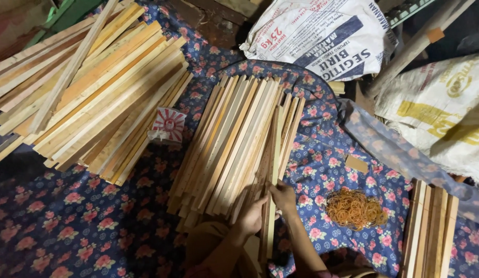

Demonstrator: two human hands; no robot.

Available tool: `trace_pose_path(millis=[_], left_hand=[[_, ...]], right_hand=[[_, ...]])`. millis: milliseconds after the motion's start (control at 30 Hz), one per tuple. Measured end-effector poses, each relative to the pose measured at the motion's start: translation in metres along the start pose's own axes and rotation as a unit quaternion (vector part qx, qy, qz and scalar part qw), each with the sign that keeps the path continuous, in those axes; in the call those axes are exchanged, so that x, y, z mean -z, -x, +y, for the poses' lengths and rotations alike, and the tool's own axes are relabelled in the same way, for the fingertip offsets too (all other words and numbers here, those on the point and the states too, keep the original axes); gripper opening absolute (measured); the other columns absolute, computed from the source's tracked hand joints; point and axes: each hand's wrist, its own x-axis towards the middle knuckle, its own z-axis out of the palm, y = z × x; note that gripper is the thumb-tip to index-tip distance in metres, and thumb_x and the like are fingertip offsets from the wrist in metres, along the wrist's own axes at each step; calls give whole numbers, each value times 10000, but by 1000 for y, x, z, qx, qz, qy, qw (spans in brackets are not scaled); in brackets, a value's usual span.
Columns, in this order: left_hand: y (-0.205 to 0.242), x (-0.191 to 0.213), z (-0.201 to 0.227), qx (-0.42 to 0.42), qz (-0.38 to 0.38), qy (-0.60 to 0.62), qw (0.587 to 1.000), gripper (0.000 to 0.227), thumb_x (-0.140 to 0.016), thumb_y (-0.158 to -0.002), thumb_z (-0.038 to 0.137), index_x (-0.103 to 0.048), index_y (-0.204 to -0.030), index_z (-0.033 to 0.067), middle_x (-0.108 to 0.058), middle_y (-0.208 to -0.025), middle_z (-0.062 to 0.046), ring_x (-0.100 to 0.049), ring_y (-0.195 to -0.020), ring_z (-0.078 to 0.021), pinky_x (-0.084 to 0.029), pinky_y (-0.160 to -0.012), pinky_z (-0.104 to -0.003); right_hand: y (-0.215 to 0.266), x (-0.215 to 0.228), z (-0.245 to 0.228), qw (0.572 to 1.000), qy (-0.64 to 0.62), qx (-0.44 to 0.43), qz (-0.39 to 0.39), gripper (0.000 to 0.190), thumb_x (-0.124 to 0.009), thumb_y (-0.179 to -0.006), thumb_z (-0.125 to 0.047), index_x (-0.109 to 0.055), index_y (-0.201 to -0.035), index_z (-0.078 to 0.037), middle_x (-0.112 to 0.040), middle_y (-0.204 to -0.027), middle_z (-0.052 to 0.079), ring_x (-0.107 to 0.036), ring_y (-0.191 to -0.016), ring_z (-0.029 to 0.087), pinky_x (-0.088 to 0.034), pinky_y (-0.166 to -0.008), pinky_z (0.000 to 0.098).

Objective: A person sitting on the floor applies rubber bands to individual wooden slats, likely for organization or assembly preparation.

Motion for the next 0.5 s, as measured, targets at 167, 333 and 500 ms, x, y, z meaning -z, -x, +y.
trace_pose_path(millis=[167, 333, 500], left_hand=[[3, 4, 0, 34, -37, 22, 998, 366, -538, -1066, 187, -513, -1395, 30, -648, -1211, -232, -718, -980, -319, -647, -784, -426], [5, 4, -4, 56, 4, -34, 998, 411, -549, -1055, 218, -528, -1380, -32, -661, -1246, -247, -699, -1087, -329, -606, -928, -472], [17, -8, -19, 21, 101, -254, 962, 463, -707, -920, 207, -633, -1301, -45, -671, -1263, -221, -709, -1025, -311, -589, -754, -365]], right_hand=[[19, 16, -33, 996, 9, -79, -48, 612, -728, -883, -337, -621, -1323, 75, -578, -960, 181, -584, -815, 275, -537, -644, 336], [29, 26, -34, 989, -46, -111, -84, 637, -731, -877, -302, -599, -1397, 40, -753, -1188, 283, -540, -480, 157, -458, -399, 229], [16, 34, 4, 935, -275, -154, -164, 845, -769, -798, -101, -372, -1499, 153, -476, -1501, 396, -629, -1190, 435, -593, -915, 420]])
